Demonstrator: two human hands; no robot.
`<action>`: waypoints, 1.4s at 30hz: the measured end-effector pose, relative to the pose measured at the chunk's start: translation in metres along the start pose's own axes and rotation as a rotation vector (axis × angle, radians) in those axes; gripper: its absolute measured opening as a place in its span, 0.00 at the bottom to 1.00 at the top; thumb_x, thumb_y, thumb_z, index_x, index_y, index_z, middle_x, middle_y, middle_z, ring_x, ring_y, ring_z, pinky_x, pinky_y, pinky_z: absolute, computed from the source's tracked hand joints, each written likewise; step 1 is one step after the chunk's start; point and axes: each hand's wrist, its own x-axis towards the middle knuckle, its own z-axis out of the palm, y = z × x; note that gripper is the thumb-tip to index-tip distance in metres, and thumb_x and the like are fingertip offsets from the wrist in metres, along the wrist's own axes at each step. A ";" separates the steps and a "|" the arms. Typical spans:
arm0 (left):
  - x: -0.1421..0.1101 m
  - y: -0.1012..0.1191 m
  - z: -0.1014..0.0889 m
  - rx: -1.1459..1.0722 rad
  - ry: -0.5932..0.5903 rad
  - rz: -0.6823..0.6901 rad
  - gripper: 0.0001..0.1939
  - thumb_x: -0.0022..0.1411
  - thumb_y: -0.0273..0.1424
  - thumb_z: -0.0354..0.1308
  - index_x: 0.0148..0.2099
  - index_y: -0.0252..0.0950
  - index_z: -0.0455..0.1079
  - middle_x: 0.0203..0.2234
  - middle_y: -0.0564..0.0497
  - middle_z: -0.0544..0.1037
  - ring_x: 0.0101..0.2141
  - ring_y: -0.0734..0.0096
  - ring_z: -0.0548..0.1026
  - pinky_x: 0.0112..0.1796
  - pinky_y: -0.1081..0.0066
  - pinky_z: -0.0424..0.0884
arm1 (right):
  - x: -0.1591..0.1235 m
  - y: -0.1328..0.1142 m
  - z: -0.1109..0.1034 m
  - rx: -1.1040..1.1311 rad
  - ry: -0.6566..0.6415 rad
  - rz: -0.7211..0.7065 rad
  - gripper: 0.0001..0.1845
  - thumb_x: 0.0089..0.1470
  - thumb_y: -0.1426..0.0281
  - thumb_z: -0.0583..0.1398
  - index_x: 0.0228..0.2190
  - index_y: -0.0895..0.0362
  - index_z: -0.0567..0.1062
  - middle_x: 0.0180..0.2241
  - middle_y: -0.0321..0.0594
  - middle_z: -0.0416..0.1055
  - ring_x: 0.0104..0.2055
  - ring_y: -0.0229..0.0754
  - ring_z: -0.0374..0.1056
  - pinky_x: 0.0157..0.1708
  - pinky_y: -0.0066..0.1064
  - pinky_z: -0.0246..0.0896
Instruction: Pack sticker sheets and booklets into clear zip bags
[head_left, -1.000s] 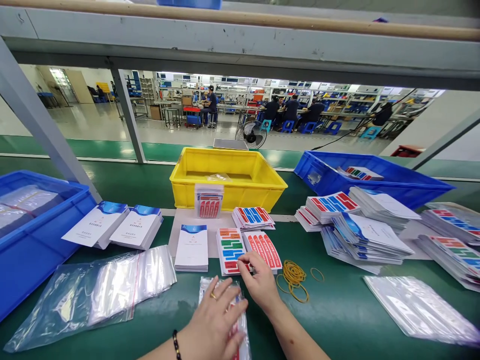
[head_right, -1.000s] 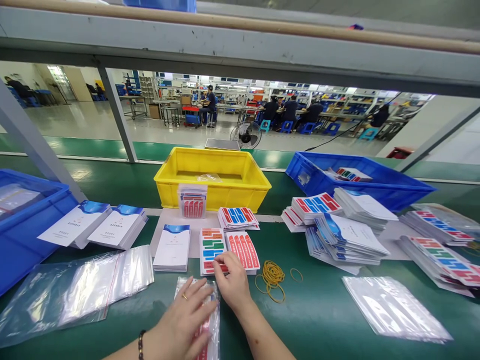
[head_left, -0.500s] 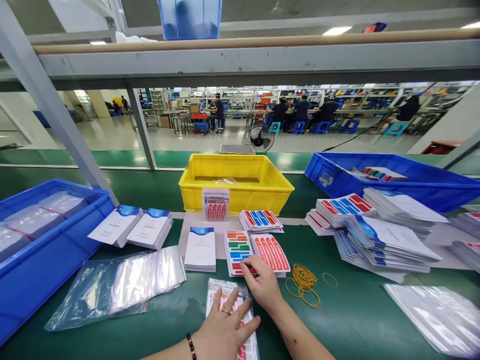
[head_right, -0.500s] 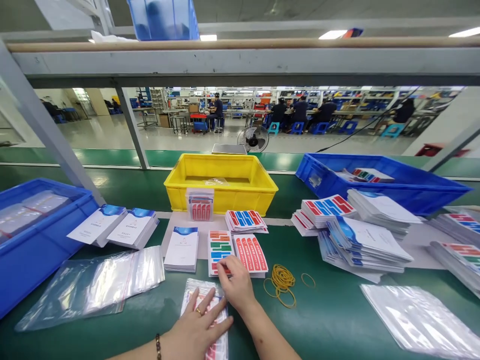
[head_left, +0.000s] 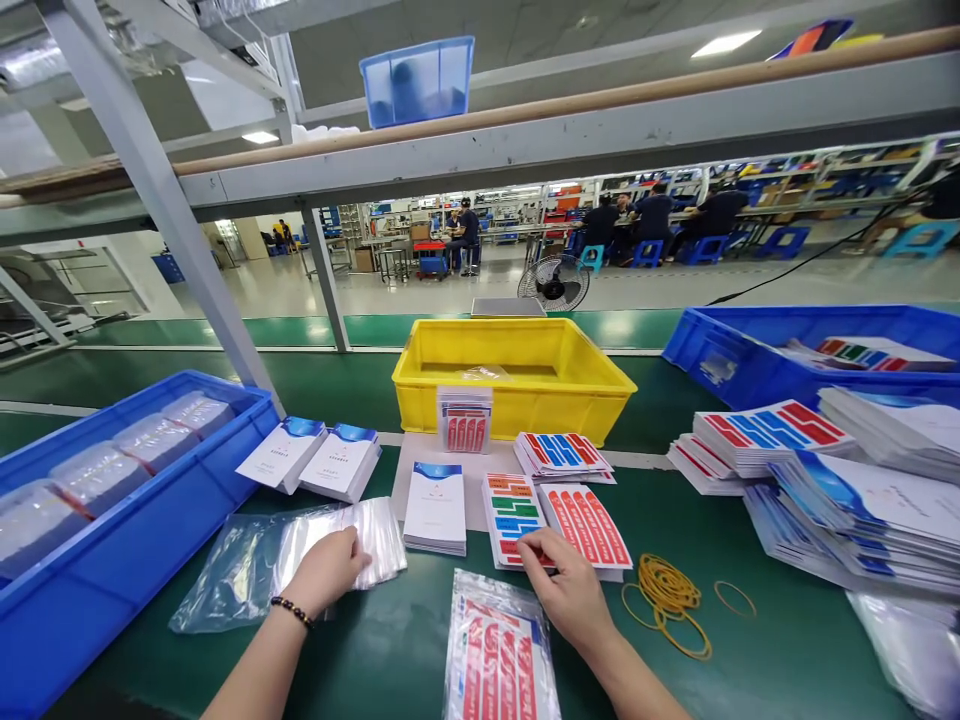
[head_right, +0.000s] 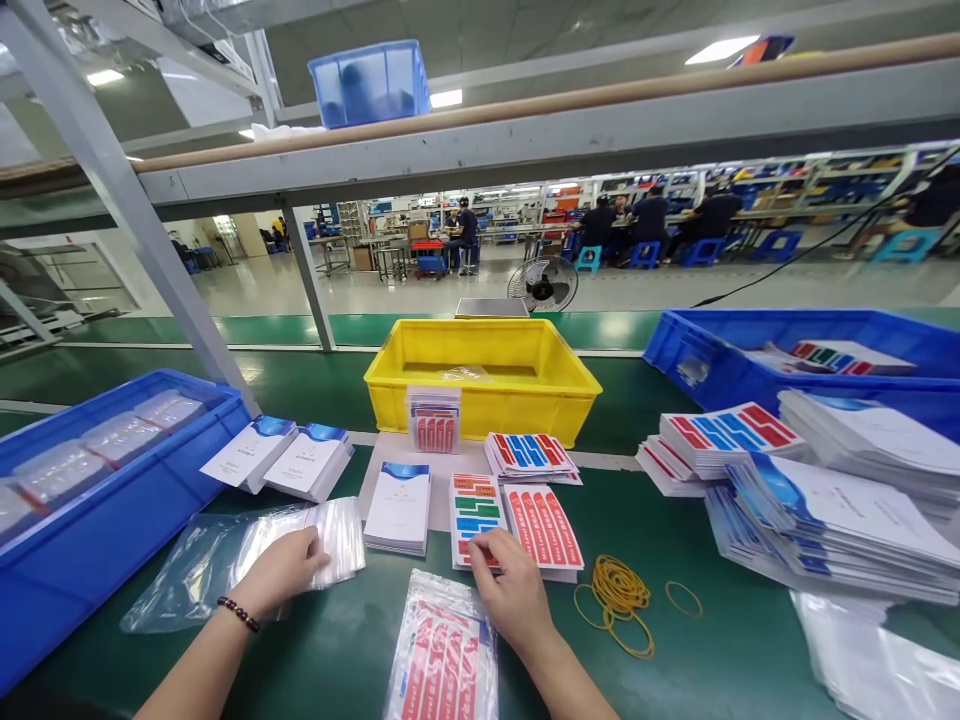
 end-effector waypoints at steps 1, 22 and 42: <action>0.001 -0.004 0.000 -0.005 -0.010 0.001 0.07 0.52 0.31 0.50 0.26 0.33 0.64 0.26 0.43 0.73 0.28 0.60 0.70 0.27 0.70 0.57 | 0.000 0.000 0.000 0.003 0.000 -0.001 0.12 0.56 0.66 0.51 0.25 0.57 0.67 0.27 0.42 0.67 0.31 0.41 0.63 0.32 0.32 0.59; -0.015 0.125 0.055 -0.722 -0.218 0.356 0.16 0.57 0.39 0.46 0.22 0.34 0.60 0.18 0.54 0.66 0.22 0.74 0.63 0.24 0.75 0.55 | -0.016 -0.008 0.022 -0.101 -0.296 -0.018 0.22 0.54 0.72 0.45 0.48 0.61 0.67 0.41 0.50 0.70 0.43 0.47 0.67 0.42 0.38 0.62; -0.006 0.115 0.072 -1.001 -0.268 0.278 0.10 0.49 0.30 0.49 0.19 0.33 0.59 0.15 0.55 0.63 0.19 0.77 0.59 0.23 0.76 0.55 | -0.014 -0.019 0.015 -0.019 -0.295 0.057 0.11 0.52 0.72 0.51 0.39 0.59 0.67 0.29 0.39 0.64 0.27 0.36 0.60 0.29 0.28 0.58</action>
